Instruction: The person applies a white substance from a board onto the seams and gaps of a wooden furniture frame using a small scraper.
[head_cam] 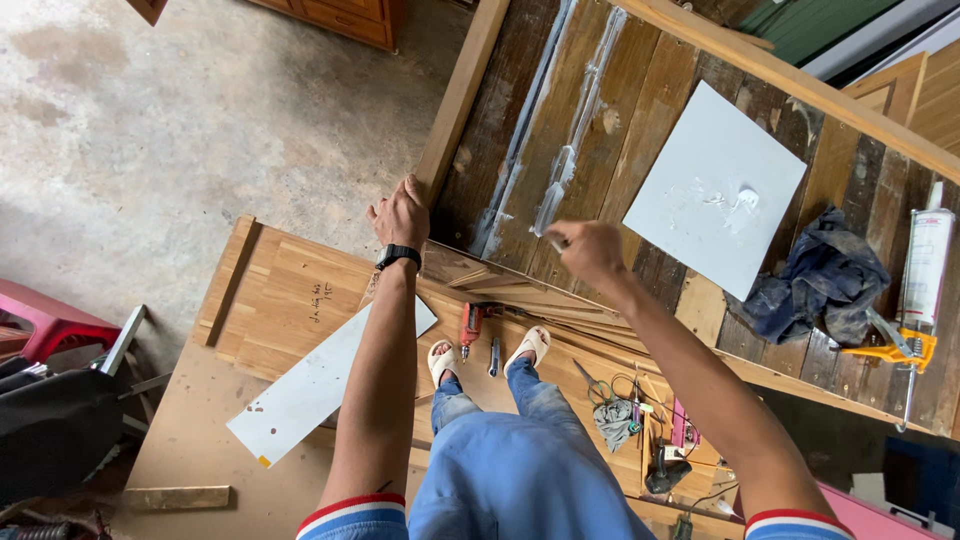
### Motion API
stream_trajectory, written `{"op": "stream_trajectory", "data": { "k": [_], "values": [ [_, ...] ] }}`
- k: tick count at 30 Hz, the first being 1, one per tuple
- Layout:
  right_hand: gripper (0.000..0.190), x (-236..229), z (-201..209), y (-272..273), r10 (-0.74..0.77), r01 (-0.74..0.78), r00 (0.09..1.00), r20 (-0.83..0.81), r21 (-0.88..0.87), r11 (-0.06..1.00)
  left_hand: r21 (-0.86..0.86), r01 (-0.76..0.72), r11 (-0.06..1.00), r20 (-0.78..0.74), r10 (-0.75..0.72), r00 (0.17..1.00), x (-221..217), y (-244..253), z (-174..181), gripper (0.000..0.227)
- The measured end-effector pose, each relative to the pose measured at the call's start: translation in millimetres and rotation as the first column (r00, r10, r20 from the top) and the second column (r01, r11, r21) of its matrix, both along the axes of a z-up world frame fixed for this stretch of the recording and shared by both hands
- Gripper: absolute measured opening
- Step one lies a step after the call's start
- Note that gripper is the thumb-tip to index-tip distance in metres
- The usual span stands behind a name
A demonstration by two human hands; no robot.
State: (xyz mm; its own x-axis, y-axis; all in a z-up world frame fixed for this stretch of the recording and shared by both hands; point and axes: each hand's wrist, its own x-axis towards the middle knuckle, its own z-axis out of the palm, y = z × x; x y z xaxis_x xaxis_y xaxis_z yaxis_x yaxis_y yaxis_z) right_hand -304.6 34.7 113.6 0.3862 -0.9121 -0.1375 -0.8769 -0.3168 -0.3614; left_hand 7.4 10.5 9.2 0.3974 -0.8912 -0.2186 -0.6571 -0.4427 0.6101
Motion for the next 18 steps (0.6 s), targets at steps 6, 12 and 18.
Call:
{"op": "stream_trajectory", "data": {
  "k": [6, 12, 18],
  "values": [
    [0.028, -13.9, -2.3, -53.0, -0.192, 0.187, 0.975, -0.11, -0.056, 0.981, -0.015, 0.0, 1.0, 0.007, 0.0, 1.0, 1.8, -1.5, -13.9, 0.063],
    [0.037, -13.5, -60.6, -82.2, -0.224, 0.22, 0.933, -0.282, -0.049, 0.974, -0.022, -0.005, 1.0, 0.012, 0.005, 1.0, 1.9, -2.8, -13.9, 0.064],
    [0.027, 6.6, -2.5, -59.3, -0.053, 0.047, 0.996, -0.078, -0.075, 0.996, -0.019, -0.022, 1.0, 0.008, 0.022, 1.0, 0.5, -2.4, -12.4, 0.066]
  ]
}}
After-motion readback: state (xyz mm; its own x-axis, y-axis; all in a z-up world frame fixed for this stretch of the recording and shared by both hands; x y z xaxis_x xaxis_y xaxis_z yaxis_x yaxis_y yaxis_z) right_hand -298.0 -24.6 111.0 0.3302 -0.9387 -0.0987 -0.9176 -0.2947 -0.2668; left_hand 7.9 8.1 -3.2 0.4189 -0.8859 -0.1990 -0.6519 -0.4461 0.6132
